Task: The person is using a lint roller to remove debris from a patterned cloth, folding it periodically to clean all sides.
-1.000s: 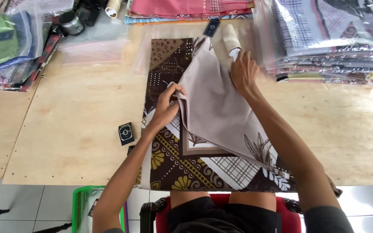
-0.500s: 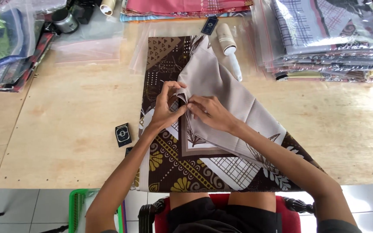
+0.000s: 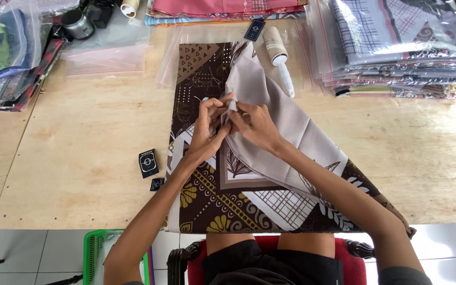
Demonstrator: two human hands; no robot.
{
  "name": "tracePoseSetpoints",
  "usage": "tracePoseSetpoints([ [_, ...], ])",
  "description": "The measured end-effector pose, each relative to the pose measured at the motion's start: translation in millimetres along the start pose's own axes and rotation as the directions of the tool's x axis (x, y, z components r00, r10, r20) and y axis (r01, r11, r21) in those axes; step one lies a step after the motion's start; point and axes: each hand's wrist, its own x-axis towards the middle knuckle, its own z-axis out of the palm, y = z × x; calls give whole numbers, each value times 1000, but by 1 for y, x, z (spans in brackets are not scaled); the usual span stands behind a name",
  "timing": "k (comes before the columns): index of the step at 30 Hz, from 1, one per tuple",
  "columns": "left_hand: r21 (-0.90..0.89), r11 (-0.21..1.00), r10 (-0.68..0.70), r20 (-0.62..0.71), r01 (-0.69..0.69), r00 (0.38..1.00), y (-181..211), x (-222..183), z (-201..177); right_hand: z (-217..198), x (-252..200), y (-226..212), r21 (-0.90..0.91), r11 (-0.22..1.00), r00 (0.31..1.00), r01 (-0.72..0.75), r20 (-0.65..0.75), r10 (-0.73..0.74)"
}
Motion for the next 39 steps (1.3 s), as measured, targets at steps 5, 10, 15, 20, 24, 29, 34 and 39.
tracePoseSetpoints([
  [5,31,999,19,-34,-18,999,-33,0,-4,4,0,10,-82,996,995,27,-96,-35],
  [10,277,957,-80,-33,86,996,-68,-6,1,6,2,22,-201,961,949,189,-216,-231],
  [15,310,945,-86,-56,99,995,-30,-9,0,-14,7,20,-571,713,762,406,-219,-609],
  [20,244,965,140,-156,-99,978,73,-4,11,-38,-15,-33,-470,853,892,227,-252,-376],
  [24,229,950,262,-217,-212,940,138,-6,25,-53,-17,-60,-532,840,986,108,-47,-157],
  [29,345,910,303,-179,-229,936,181,-30,21,-106,-9,-61,-754,630,927,188,-76,-368],
  [34,636,763,146,6,-116,989,233,-64,6,-170,-9,-50,-819,541,797,190,-193,-572],
  [39,927,372,-348,85,54,933,224,-98,5,-226,-38,-51,-824,505,814,257,-97,-573],
])
